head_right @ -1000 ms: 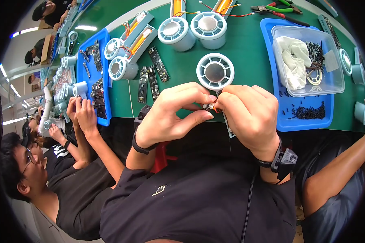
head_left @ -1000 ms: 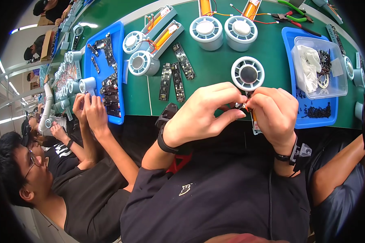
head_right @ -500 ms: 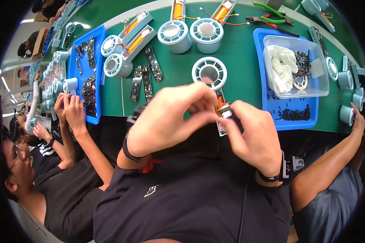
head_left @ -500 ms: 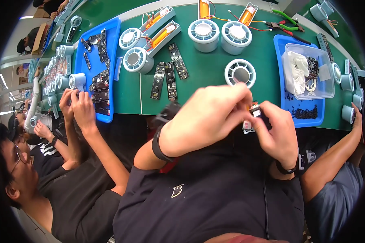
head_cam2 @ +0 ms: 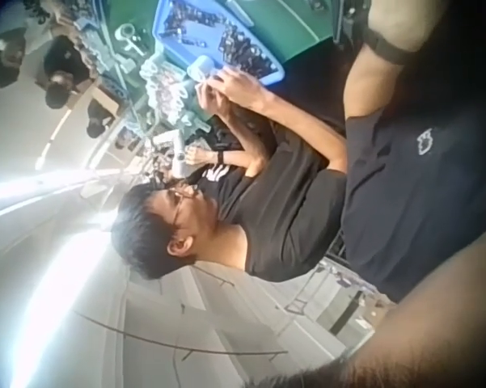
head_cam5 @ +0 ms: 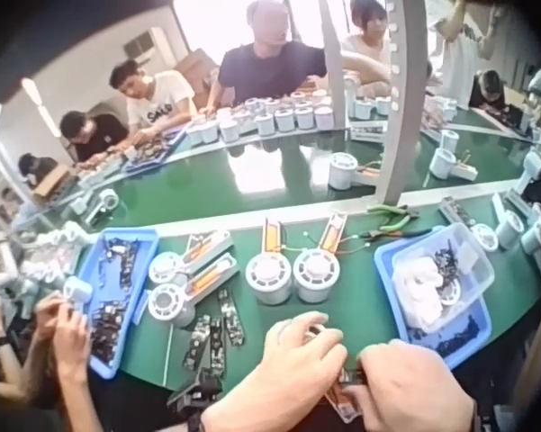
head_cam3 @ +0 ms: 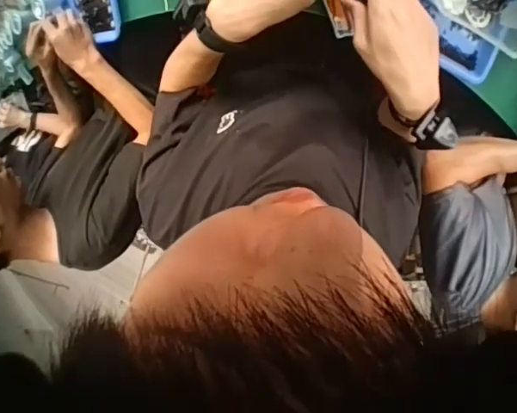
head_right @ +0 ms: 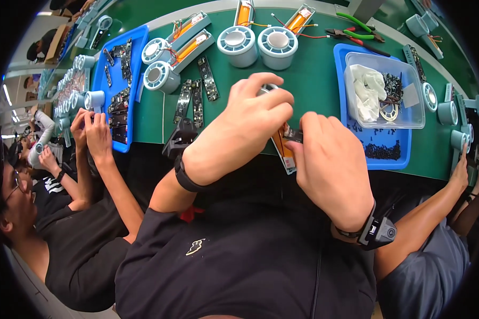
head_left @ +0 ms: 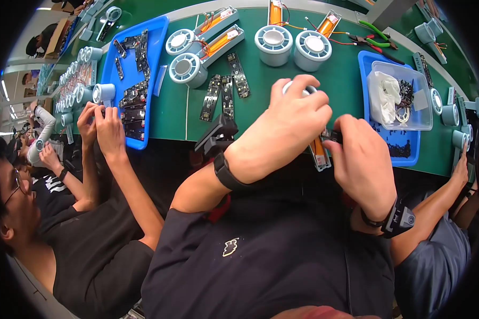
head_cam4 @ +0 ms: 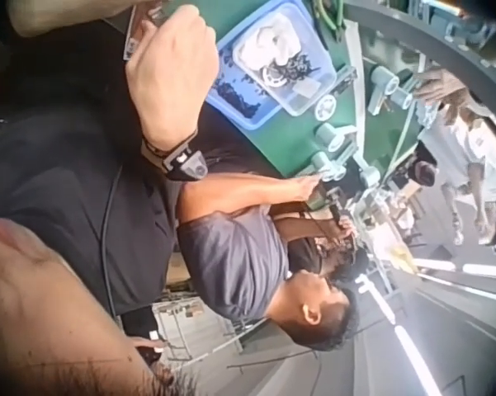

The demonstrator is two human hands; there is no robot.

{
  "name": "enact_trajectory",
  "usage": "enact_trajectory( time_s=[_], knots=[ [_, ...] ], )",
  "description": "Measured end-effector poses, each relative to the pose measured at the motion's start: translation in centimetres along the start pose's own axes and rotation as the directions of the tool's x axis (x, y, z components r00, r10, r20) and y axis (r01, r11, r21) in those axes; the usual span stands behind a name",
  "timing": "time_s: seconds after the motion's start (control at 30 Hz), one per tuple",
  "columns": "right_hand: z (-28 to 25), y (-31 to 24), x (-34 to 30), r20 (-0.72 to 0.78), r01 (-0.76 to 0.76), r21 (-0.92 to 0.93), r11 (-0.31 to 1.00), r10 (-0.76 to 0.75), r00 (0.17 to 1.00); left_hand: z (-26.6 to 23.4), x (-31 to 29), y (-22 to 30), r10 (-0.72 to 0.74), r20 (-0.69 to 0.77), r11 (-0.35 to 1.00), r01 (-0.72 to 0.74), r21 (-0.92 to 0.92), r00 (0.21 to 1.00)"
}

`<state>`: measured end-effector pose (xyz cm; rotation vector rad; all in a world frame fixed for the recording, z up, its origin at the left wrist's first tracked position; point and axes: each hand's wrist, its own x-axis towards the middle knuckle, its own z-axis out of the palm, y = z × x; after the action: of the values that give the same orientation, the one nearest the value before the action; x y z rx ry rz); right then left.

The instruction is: Assembling small electronic components and ribbon cables onto circuit boards on a production line.

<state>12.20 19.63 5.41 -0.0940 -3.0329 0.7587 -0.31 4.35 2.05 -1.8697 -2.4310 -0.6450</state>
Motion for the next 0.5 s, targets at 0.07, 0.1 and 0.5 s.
enact_trajectory(
  time_s=[0.07, 0.1, 0.5],
  knots=[
    [0.2, 0.3, 0.3, -0.008, 0.003, -0.008, 1.000, -0.003, 1.000, 0.1, -0.5, -0.3, -0.063, -0.068, 0.998, 0.061, -0.033, 0.996],
    [0.3, 0.5, 0.5, -0.020, 0.008, -0.021, 1.000, -0.009, 1.000, 0.0, -0.7, -0.5, -0.063, -0.062, 0.998, 0.061, -0.031, 0.996],
    [0.2, 1.8, 2.0, 0.075, -0.005, -0.069, 0.998, 0.010, 0.997, 0.2, -1.8, -1.9, -0.089, -0.110, 0.968, 0.061, -0.242, 0.990]
  ],
)
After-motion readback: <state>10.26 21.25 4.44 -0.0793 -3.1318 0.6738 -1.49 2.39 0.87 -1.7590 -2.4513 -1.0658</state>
